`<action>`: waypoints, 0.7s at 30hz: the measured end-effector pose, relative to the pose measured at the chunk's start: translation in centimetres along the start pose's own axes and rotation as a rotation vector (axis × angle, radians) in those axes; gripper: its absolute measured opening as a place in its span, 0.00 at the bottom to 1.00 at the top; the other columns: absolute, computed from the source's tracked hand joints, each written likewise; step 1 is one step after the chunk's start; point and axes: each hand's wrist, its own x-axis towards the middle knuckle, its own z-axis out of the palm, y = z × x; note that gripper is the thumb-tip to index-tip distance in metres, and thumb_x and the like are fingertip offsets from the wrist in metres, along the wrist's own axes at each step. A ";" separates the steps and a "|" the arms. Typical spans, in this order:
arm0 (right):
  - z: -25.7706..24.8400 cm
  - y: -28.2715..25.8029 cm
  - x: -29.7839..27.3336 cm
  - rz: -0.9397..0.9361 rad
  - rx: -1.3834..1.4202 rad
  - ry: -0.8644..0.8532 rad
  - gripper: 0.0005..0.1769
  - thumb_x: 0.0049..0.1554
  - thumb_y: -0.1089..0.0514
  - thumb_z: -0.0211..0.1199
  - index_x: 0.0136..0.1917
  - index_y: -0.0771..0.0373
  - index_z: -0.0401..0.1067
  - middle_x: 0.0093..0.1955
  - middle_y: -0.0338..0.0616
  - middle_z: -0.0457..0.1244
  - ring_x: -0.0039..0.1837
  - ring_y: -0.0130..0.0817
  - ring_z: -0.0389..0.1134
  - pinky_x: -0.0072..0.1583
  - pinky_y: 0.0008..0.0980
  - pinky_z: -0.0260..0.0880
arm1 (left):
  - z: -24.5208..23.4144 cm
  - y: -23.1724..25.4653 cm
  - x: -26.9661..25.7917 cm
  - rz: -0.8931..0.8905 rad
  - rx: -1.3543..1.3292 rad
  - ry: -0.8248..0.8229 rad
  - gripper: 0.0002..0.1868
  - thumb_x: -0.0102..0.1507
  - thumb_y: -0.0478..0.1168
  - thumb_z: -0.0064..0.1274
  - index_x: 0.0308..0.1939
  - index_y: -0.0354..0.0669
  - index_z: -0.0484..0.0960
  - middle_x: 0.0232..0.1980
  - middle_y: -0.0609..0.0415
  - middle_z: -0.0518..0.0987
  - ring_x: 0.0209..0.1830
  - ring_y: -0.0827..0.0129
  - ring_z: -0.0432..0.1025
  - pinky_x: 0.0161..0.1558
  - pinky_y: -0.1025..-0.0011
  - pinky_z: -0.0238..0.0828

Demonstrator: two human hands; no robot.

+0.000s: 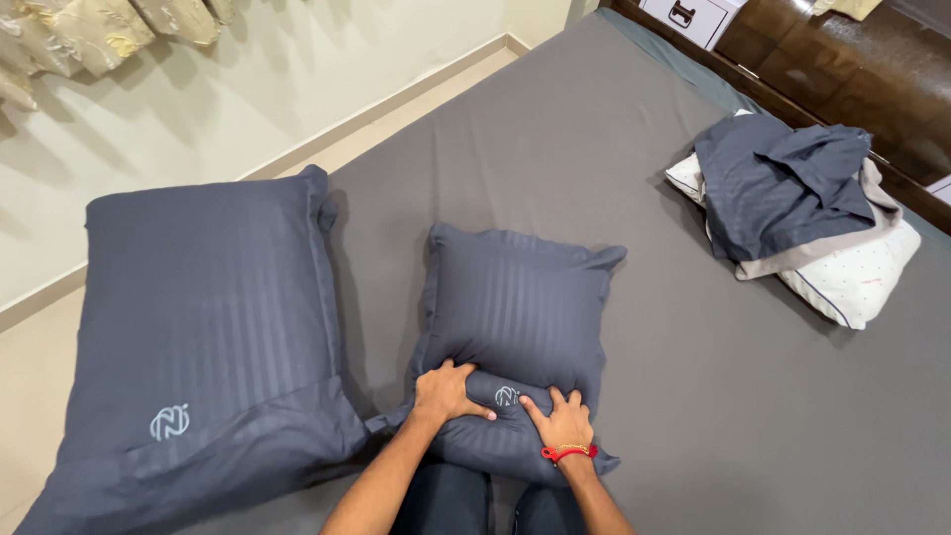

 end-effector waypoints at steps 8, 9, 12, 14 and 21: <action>4.1 2.2 4.6 -0.012 0.070 0.151 0.41 0.44 0.21 0.64 0.56 0.53 0.79 0.58 0.46 0.67 0.54 0.51 0.72 0.54 0.46 0.73 | 1.5 -0.6 3.3 0.026 -0.019 0.114 0.59 0.29 0.78 0.69 0.60 0.58 0.80 0.51 0.46 0.80 0.47 0.49 0.79 0.50 0.54 0.77; 5.0 2.5 5.0 -0.006 0.070 0.157 0.40 0.44 0.22 0.65 0.56 0.53 0.79 0.58 0.45 0.68 0.54 0.51 0.72 0.54 0.46 0.73 | 2.1 -1.0 3.6 0.029 -0.029 0.138 0.58 0.29 0.78 0.68 0.58 0.57 0.80 0.51 0.46 0.80 0.47 0.49 0.79 0.49 0.54 0.77; 8.1 4.2 6.3 -0.062 0.115 0.313 0.38 0.40 0.25 0.69 0.52 0.53 0.80 0.56 0.45 0.68 0.52 0.51 0.72 0.52 0.46 0.74 | 5.3 -2.3 4.6 0.094 -0.062 0.285 0.53 0.32 0.78 0.68 0.54 0.55 0.82 0.51 0.45 0.81 0.45 0.49 0.80 0.47 0.53 0.77; 10.3 5.4 6.6 -0.167 0.136 0.468 0.37 0.36 0.27 0.71 0.49 0.56 0.79 0.57 0.50 0.67 0.50 0.54 0.72 0.49 0.48 0.73 | 7.8 -3.6 5.4 0.209 -0.075 0.478 0.48 0.35 0.76 0.69 0.50 0.54 0.84 0.53 0.41 0.80 0.42 0.47 0.80 0.44 0.52 0.78; 12.5 6.0 7.8 -0.214 0.188 0.575 0.38 0.34 0.29 0.73 0.47 0.59 0.78 0.58 0.54 0.66 0.49 0.57 0.70 0.47 0.50 0.72 | 10.6 -5.5 7.4 0.266 -0.147 0.566 0.44 0.36 0.72 0.72 0.49 0.55 0.84 0.53 0.45 0.81 0.43 0.46 0.79 0.43 0.50 0.76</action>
